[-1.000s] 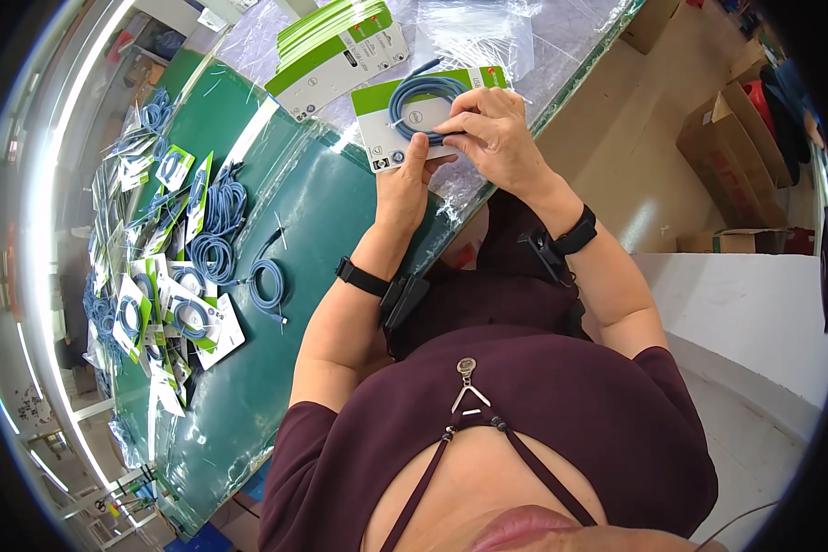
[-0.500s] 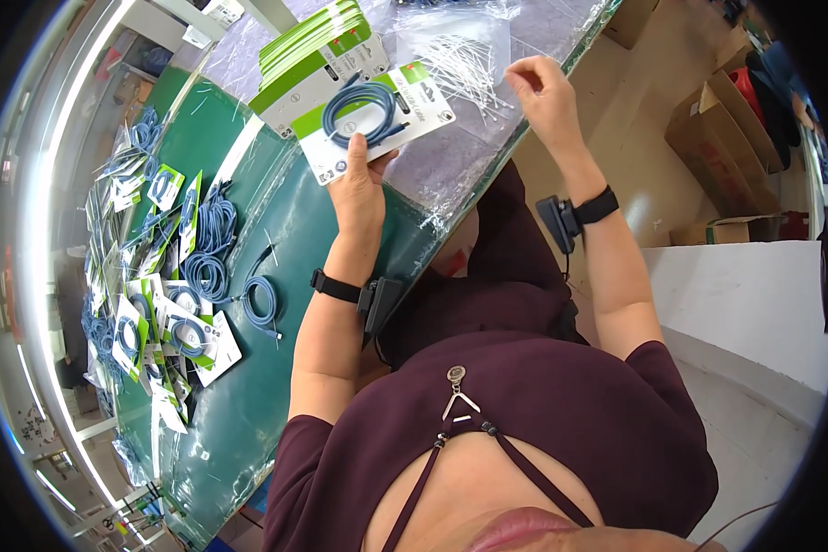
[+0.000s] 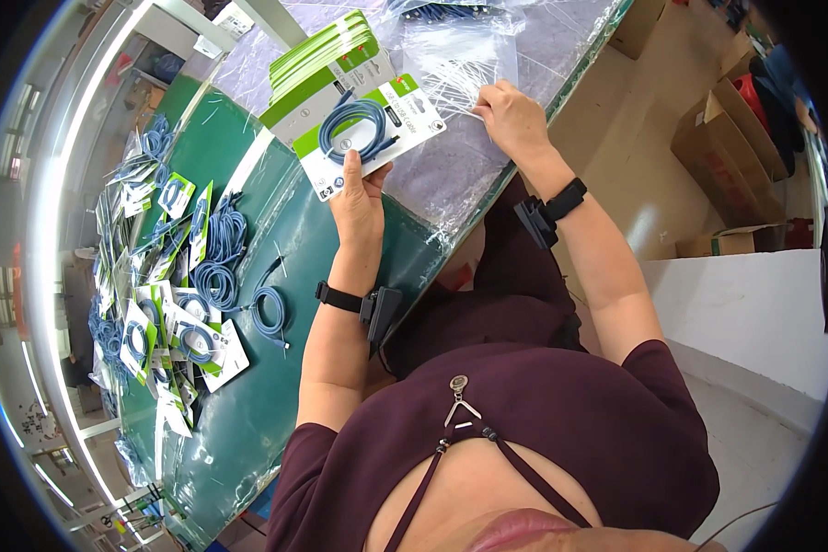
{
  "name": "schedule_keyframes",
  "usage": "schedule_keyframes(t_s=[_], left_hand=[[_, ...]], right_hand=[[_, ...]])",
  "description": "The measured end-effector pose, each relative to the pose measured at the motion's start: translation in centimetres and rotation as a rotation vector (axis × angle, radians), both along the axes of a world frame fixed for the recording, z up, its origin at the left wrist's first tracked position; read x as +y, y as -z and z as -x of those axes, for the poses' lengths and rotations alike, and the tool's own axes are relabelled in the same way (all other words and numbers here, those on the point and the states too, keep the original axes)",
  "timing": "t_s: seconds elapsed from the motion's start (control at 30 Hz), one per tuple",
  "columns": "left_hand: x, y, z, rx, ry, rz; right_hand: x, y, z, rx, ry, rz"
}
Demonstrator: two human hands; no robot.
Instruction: The person packages USB cables by hand, picking up a cable and a cardboard backing, threading a plastic tie through the backing and around the cable, and pulling the tie tight. After securing the cable, the person places the finished package onto a stack on the table.
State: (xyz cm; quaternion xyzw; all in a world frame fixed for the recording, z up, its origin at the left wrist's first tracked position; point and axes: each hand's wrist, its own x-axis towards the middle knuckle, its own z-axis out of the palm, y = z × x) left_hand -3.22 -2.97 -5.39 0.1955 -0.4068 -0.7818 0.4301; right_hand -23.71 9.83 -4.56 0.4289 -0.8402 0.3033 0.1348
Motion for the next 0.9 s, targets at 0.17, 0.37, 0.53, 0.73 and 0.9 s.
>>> schedule_keyframes(t_s=[0.17,0.37,0.53,0.73,0.9], left_hand=[[-0.9,0.4,-0.5,0.135,0.095,-0.198],[-0.8,-1.9,-0.8,0.340,0.271,-0.392],[0.9,-5.1,0.0,0.440,0.262,-0.598],[0.6,-6.1,0.1,0.479,0.257,-0.614],[1.0,-6.2,0.0,0.406,0.221,-0.470]], right_hand=[[0.6,-0.6,-0.1,-0.120,-0.204,0.240],[2.9,-5.3,-5.0,-0.464,-0.352,0.366],[3.4,-7.9,-7.8,-0.427,-0.404,0.386],[3.3,-7.6,-9.0,-0.305,-0.433,0.442],[3.2,-7.2,-9.3,-0.336,-0.432,0.422]])
